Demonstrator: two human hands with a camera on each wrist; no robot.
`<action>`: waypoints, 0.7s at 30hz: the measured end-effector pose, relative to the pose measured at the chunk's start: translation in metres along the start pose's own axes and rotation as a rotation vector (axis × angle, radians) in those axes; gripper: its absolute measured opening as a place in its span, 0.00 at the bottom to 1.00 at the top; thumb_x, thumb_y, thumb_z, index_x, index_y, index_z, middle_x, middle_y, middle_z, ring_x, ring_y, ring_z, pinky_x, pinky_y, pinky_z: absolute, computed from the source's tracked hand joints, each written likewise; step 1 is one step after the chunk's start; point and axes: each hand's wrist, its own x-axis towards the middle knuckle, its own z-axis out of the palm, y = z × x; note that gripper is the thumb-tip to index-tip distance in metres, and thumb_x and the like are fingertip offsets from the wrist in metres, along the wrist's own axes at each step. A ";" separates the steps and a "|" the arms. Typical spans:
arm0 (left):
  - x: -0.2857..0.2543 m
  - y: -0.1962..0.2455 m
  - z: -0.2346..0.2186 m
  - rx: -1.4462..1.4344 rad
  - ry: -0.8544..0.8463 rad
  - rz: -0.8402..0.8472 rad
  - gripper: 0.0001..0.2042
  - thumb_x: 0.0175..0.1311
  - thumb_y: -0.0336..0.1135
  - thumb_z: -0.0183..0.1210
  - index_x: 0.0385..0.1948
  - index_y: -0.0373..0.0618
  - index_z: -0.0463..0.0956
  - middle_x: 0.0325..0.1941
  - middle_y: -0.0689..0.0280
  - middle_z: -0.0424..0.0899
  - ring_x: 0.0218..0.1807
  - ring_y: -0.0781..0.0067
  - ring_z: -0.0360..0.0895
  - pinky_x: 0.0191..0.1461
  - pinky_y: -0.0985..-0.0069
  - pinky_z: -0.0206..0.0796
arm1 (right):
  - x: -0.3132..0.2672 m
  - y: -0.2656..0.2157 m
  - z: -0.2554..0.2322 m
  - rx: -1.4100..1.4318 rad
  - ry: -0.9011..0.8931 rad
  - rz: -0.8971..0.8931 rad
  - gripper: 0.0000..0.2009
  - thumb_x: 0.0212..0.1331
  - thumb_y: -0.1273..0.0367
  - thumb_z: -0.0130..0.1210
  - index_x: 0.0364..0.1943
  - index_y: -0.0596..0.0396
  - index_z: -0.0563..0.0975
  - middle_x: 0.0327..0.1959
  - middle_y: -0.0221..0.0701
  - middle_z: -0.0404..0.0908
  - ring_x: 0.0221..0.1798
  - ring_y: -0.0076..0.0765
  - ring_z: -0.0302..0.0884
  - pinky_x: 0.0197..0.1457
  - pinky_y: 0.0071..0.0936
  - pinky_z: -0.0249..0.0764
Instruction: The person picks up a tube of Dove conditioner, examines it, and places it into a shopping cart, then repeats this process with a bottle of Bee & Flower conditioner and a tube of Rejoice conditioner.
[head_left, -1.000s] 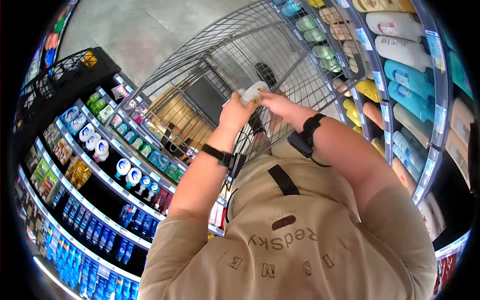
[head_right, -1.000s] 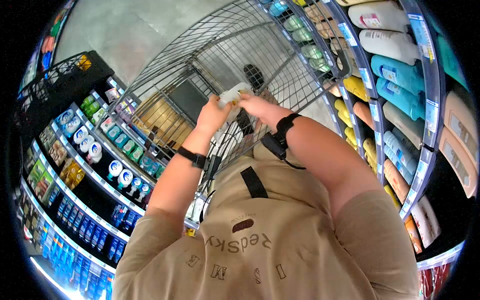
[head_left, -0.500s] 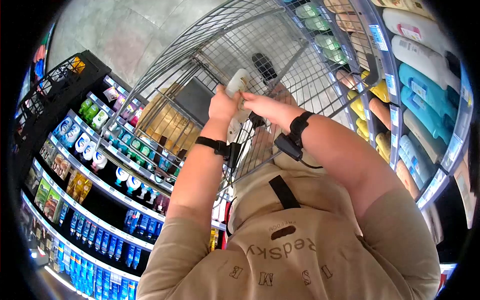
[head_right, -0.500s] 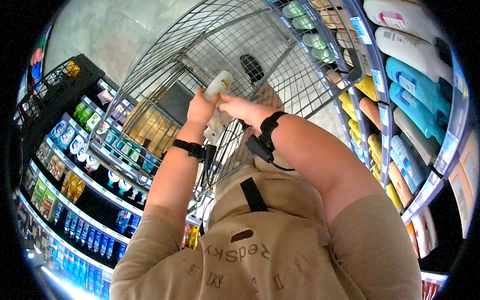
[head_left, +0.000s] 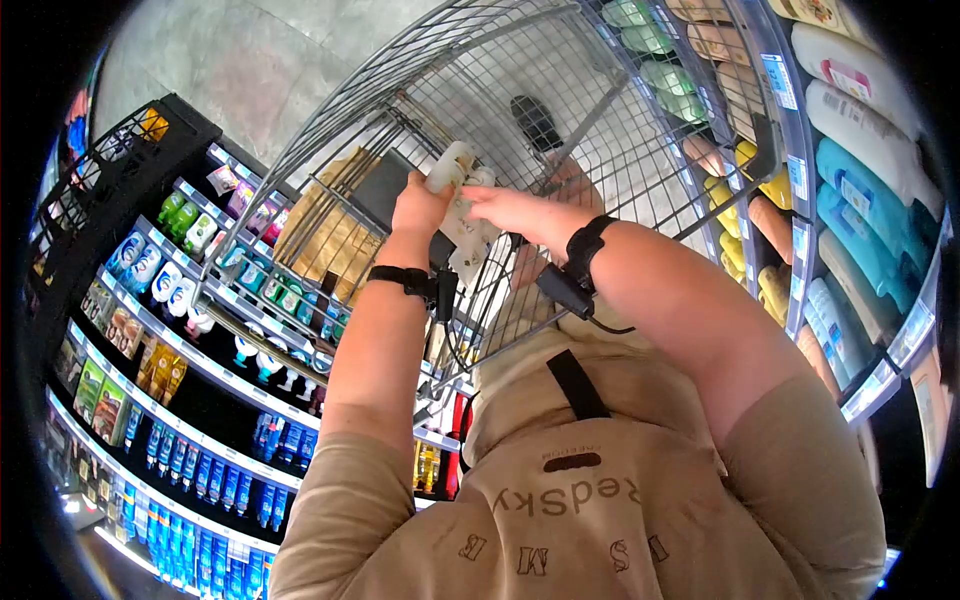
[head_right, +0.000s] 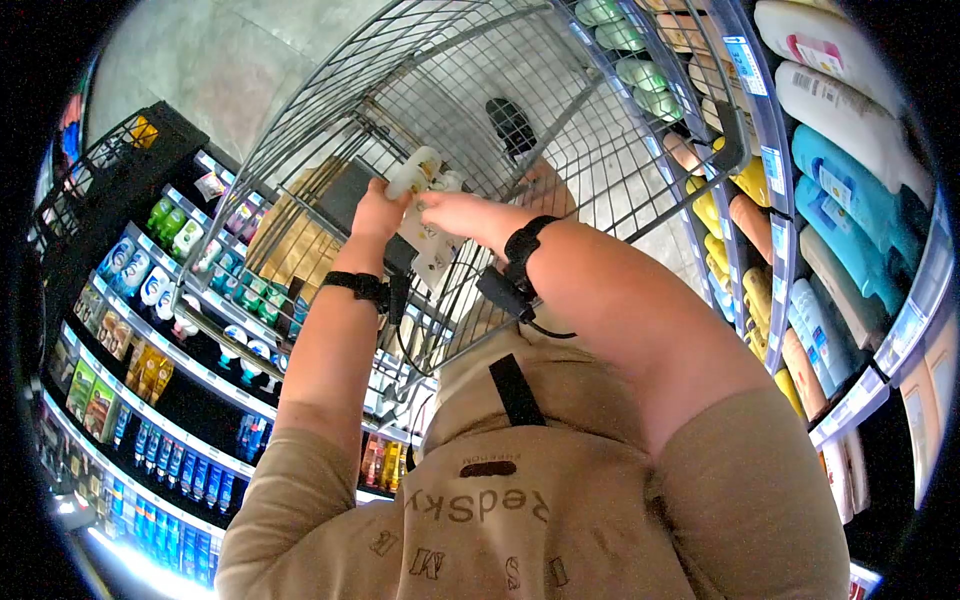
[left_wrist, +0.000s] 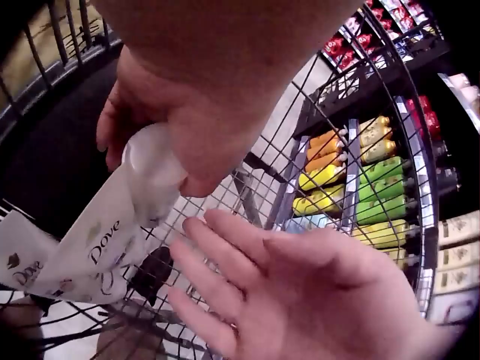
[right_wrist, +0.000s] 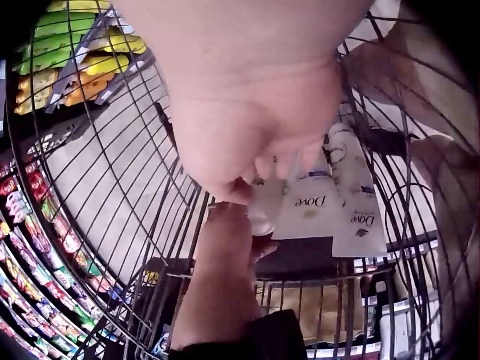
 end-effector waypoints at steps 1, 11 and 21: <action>0.001 0.000 0.000 -0.008 -0.010 -0.003 0.35 0.61 0.54 0.63 0.65 0.39 0.67 0.59 0.47 0.82 0.60 0.49 0.80 0.63 0.60 0.72 | -0.002 0.003 -0.005 0.009 -0.001 -0.015 0.31 0.64 0.65 0.51 0.73 0.56 0.65 0.68 0.39 0.74 0.69 0.39 0.67 0.69 0.34 0.64; -0.001 -0.010 0.007 -0.060 0.027 -0.004 0.36 0.60 0.53 0.63 0.66 0.41 0.65 0.59 0.47 0.82 0.61 0.48 0.79 0.64 0.60 0.71 | -0.052 -0.004 -0.046 0.103 0.135 0.069 0.31 0.67 0.65 0.52 0.75 0.55 0.62 0.76 0.34 0.64 0.78 0.34 0.57 0.77 0.35 0.55; -0.072 -0.034 -0.034 -0.238 0.202 0.129 0.30 0.63 0.47 0.60 0.63 0.39 0.69 0.53 0.46 0.84 0.58 0.47 0.81 0.62 0.60 0.72 | -0.105 -0.014 -0.037 0.147 0.201 0.019 0.29 0.72 0.62 0.49 0.75 0.57 0.59 0.74 0.37 0.65 0.76 0.38 0.63 0.75 0.37 0.63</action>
